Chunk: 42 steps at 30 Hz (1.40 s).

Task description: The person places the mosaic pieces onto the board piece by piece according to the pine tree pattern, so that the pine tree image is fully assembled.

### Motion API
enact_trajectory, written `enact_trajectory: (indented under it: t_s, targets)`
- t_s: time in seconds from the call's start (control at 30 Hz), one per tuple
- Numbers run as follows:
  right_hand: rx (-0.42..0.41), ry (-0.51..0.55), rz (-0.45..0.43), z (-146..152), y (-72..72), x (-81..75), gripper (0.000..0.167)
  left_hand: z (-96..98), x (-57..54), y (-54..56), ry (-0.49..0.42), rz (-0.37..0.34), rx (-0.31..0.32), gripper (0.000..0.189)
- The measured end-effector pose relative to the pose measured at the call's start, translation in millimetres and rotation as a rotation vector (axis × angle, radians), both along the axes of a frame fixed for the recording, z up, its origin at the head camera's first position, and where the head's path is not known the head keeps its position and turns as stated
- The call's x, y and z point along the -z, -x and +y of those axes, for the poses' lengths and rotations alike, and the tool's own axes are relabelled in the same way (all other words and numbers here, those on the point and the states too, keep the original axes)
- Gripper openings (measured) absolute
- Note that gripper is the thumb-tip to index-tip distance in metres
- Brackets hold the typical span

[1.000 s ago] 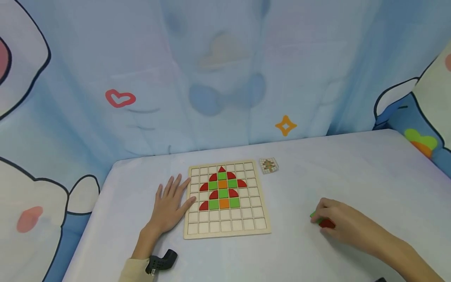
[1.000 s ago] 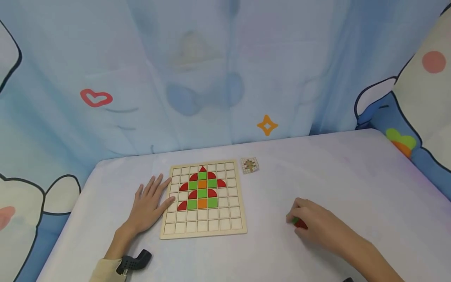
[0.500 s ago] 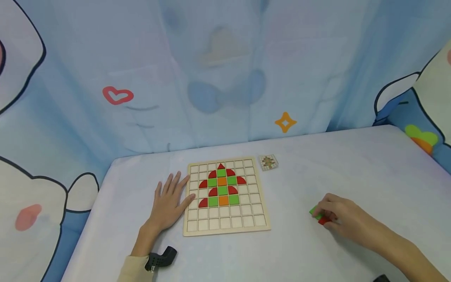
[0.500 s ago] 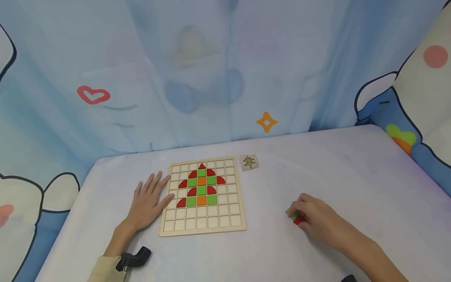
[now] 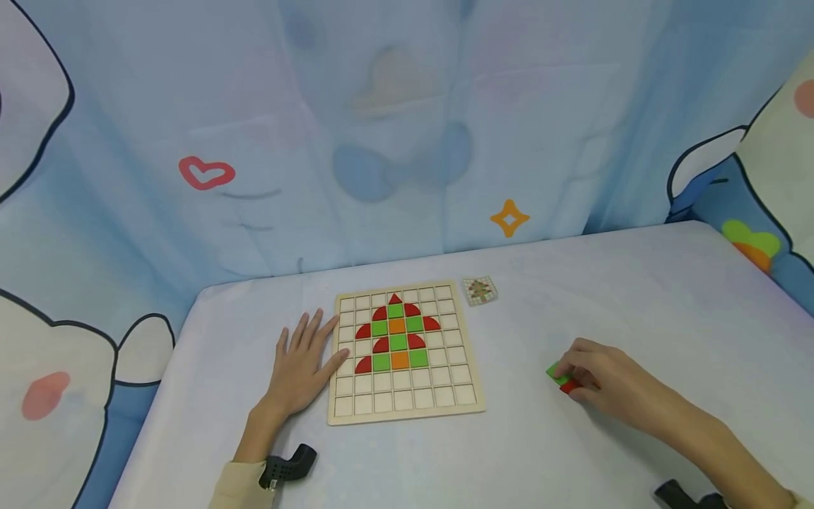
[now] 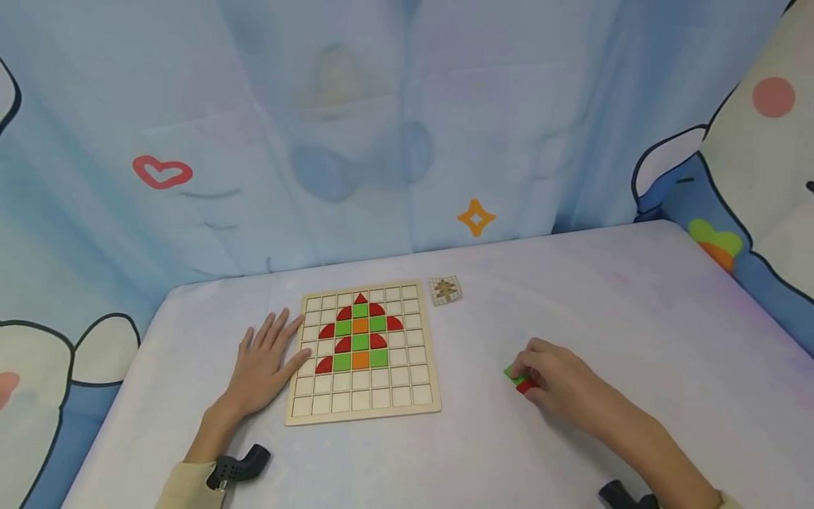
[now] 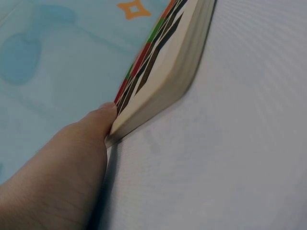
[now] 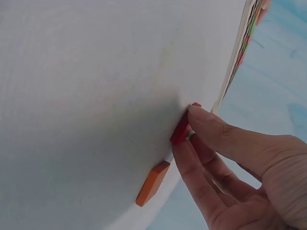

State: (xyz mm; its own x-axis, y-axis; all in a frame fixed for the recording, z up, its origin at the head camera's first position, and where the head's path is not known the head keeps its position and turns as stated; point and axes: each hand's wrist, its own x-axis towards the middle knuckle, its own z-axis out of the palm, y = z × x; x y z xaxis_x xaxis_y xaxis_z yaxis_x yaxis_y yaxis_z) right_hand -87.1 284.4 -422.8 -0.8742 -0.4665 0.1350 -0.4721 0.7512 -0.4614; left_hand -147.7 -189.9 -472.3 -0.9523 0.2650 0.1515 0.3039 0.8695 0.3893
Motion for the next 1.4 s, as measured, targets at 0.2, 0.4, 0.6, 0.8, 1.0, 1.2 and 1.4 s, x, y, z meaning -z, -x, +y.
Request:
enact_trajectory:
  t_s: [0.2,0.4,0.6,0.8,1.0,1.2,1.4]
  targets:
    - [0.028,-0.024,0.004,-3,-1.3,0.3,0.031,0.8,1.1,-0.8,-0.007,-0.001,-0.001,0.072]
    - [0.059,-0.048,-0.012,-4,-2.6,-1.3,0.029,0.0,0.8,-1.2,-0.002,0.006,-0.006,0.072]
    - [0.071,-0.074,-0.047,-5,-1.6,-4.5,0.025,-0.4,0.1,-0.6,-0.006,0.011,-0.004,0.072]
    - [0.071,-0.114,-0.086,-5,2.6,-9.5,0.023,1.1,-0.5,-0.1,-0.007,0.016,-0.001,0.072]
    - [0.115,-0.105,-0.154,-6,4.4,-14.9,0.023,2.0,-1.2,-0.1,-0.013,0.011,0.003,0.072]
    - [0.149,-0.113,-0.211,-6,7.2,-17.4,0.022,1.8,-2.0,-0.2,-0.012,0.01,0.001,0.072]
    - [0.168,-0.094,-0.305,-2,7.7,-17.0,0.019,0.9,-2.0,-1.0,0.001,-0.001,-0.002,0.072]
